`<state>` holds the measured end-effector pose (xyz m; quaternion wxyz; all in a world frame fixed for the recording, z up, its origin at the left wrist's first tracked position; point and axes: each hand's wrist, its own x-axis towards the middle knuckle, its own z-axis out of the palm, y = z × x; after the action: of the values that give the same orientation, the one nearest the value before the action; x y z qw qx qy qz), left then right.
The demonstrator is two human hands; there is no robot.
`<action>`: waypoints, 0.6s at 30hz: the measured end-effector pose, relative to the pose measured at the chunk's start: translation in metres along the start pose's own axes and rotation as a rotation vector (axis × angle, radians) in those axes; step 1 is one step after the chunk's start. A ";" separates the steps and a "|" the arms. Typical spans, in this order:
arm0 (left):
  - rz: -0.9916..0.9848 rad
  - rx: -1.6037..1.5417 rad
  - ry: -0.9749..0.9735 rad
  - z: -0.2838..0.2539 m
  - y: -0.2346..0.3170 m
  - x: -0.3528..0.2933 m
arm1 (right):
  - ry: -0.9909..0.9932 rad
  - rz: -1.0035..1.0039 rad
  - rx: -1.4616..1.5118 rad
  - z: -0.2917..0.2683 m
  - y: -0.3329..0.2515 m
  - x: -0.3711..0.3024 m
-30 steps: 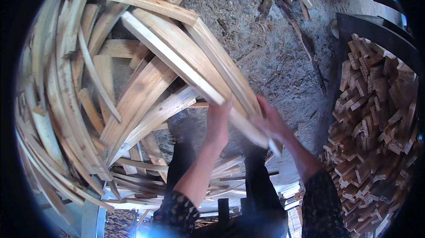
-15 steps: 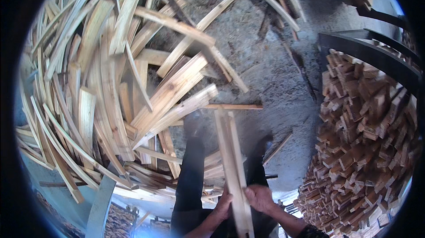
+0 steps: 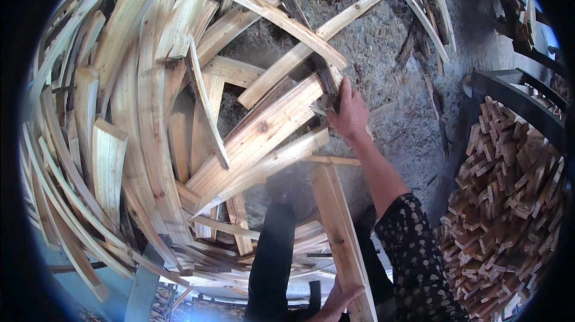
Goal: The person picks up wooden planks from a large pile on the floor and stacks them onto a metal rack. The person repeatedly gathers the planks by hand and places them in an organized manner on the rack.
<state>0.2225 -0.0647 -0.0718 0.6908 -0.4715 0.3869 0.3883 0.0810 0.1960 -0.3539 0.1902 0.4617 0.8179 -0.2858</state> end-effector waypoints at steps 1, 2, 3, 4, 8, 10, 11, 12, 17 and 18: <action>0.046 0.043 0.003 0.002 -0.003 0.004 | 0.058 -0.011 0.061 -0.004 0.008 0.006; 0.096 0.085 0.004 0.005 -0.006 0.009 | 0.028 -0.023 0.050 -0.012 0.013 0.011; 0.046 -0.051 -0.109 0.003 -0.008 0.021 | -0.012 -0.045 0.039 -0.019 0.012 0.008; 0.046 -0.047 -0.098 -0.004 -0.011 0.023 | -0.049 -0.062 0.025 -0.029 0.014 0.003; 0.017 -0.119 -0.137 -0.001 0.003 0.005 | -0.136 -0.069 0.323 -0.090 0.080 -0.090; 0.051 -0.046 -0.106 0.004 0.003 0.019 | -0.248 0.163 0.445 -0.137 0.081 -0.142; -0.101 -0.038 -0.107 0.010 0.014 0.013 | -0.232 0.247 0.532 -0.143 0.101 -0.159; -0.114 -0.037 -0.133 0.010 0.016 0.007 | -0.086 0.212 0.494 -0.143 0.118 -0.173; -0.109 -0.058 -0.171 0.011 0.025 0.010 | -0.006 0.174 -0.043 -0.218 0.076 -0.134; -0.114 -0.072 -0.175 0.014 0.026 0.011 | -0.002 0.211 -0.115 -0.231 0.071 -0.118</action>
<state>0.2058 -0.0429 -0.0871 0.7256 -0.4816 0.2834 0.4016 0.1906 0.2972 -0.1295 0.2460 0.5332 0.7797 -0.2173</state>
